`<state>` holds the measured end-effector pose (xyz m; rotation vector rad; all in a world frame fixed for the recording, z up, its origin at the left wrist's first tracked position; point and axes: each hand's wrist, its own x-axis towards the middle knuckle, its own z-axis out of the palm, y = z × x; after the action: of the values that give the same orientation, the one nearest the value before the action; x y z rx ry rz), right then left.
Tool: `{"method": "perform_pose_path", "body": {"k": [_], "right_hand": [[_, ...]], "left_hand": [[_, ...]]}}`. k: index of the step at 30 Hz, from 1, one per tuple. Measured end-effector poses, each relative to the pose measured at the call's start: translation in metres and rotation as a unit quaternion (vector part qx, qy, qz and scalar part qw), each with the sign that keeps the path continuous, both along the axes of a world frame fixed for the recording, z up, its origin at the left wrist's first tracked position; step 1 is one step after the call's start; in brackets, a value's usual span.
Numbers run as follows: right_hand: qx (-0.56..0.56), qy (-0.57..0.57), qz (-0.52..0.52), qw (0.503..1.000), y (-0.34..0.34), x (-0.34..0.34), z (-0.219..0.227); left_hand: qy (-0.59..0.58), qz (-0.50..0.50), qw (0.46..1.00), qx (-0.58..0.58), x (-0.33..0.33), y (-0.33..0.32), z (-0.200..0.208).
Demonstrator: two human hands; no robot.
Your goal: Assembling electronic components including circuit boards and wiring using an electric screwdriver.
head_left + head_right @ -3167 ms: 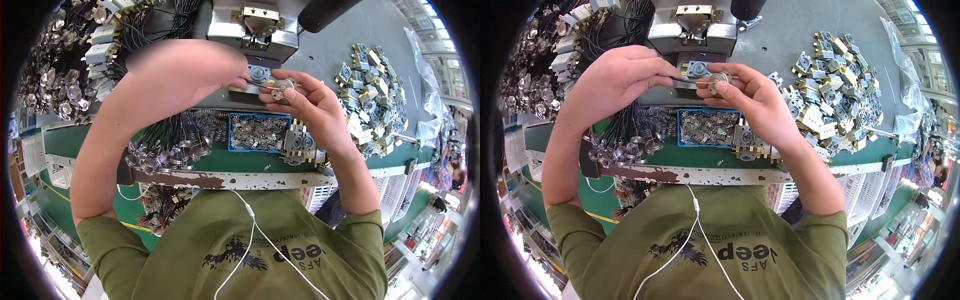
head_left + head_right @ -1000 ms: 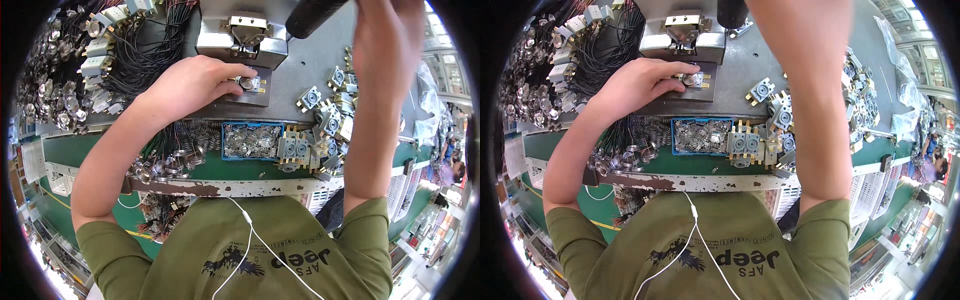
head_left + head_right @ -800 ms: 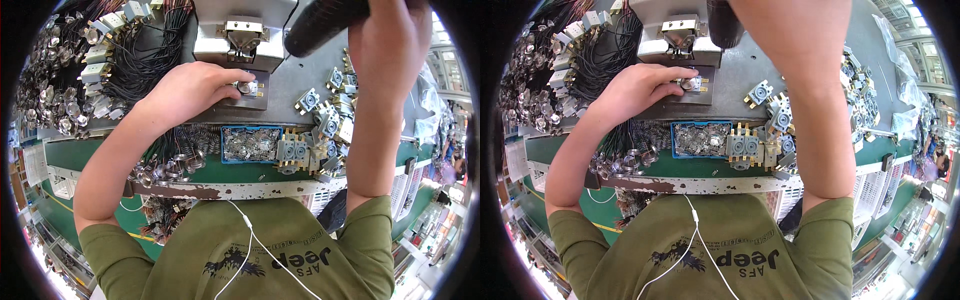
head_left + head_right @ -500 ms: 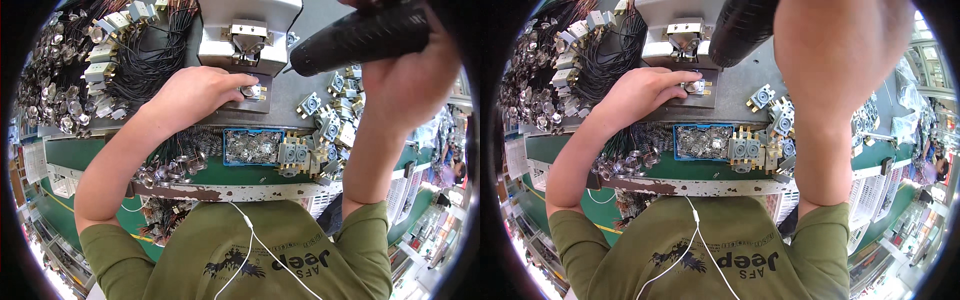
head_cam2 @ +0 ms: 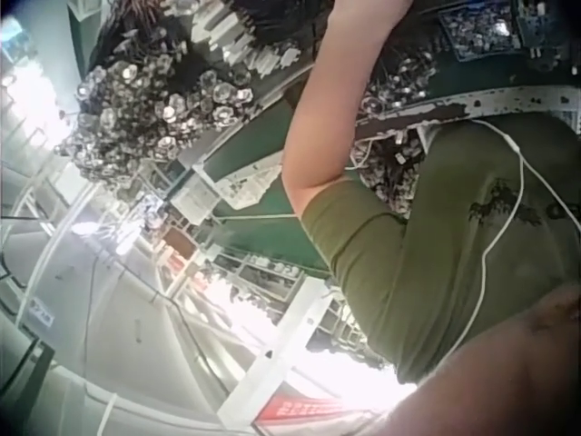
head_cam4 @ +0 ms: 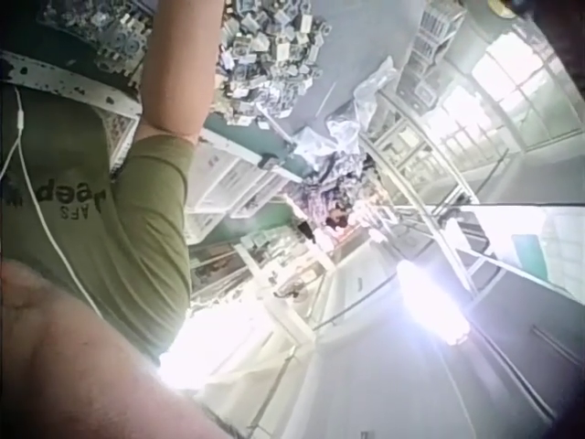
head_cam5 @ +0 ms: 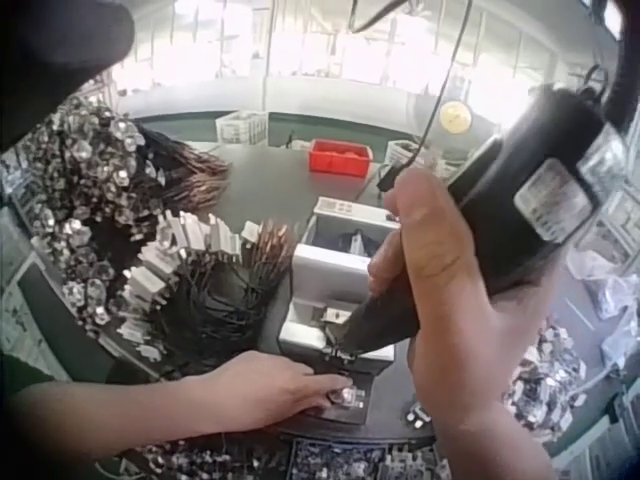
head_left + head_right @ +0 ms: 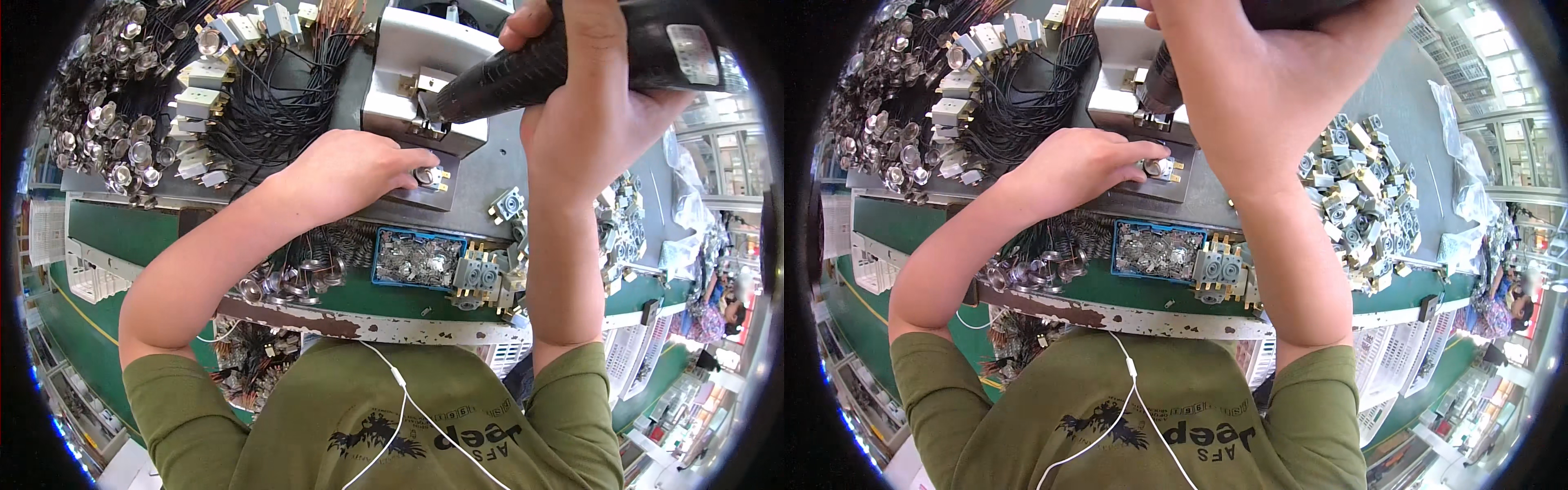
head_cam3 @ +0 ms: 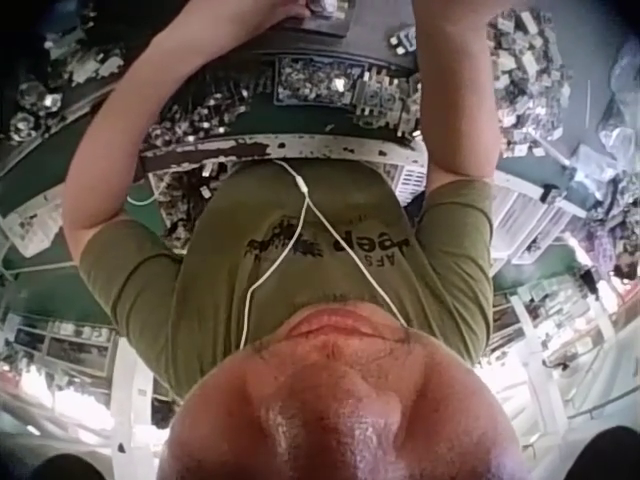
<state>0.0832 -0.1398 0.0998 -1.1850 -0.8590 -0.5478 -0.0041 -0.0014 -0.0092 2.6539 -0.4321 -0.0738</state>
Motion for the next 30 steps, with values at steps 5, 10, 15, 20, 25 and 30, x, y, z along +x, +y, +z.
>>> {"method": "perform_pose_path", "body": {"k": [5,10,15,20,25,30], "right_hand": [[-0.107,0.082,-0.115,0.984,-0.002,0.012,-0.012],[-0.044,0.111,-0.022,0.993,0.008,-0.010,-0.001],[-0.026,0.124,-0.015,0.992,0.015,-0.010,0.001],[0.115,0.085,0.462,0.875,0.017,0.039,-0.016],[-0.170,0.091,0.228,0.954,-0.003,0.036,0.011],[-0.148,0.095,0.171,0.969,0.006,0.035,0.006]], "left_hand": [[0.011,0.001,1.000,0.007,0.001,-0.001,0.002],[0.013,0.004,1.000,0.003,-0.001,0.000,0.000],[0.003,0.002,1.000,0.007,-0.001,-0.001,-0.001],[-0.004,-0.001,1.000,-0.004,0.001,-0.002,-0.004],[-0.003,0.002,1.000,0.020,-0.001,-0.002,0.003],[0.003,0.014,1.000,0.015,-0.002,-0.003,0.004]]}}
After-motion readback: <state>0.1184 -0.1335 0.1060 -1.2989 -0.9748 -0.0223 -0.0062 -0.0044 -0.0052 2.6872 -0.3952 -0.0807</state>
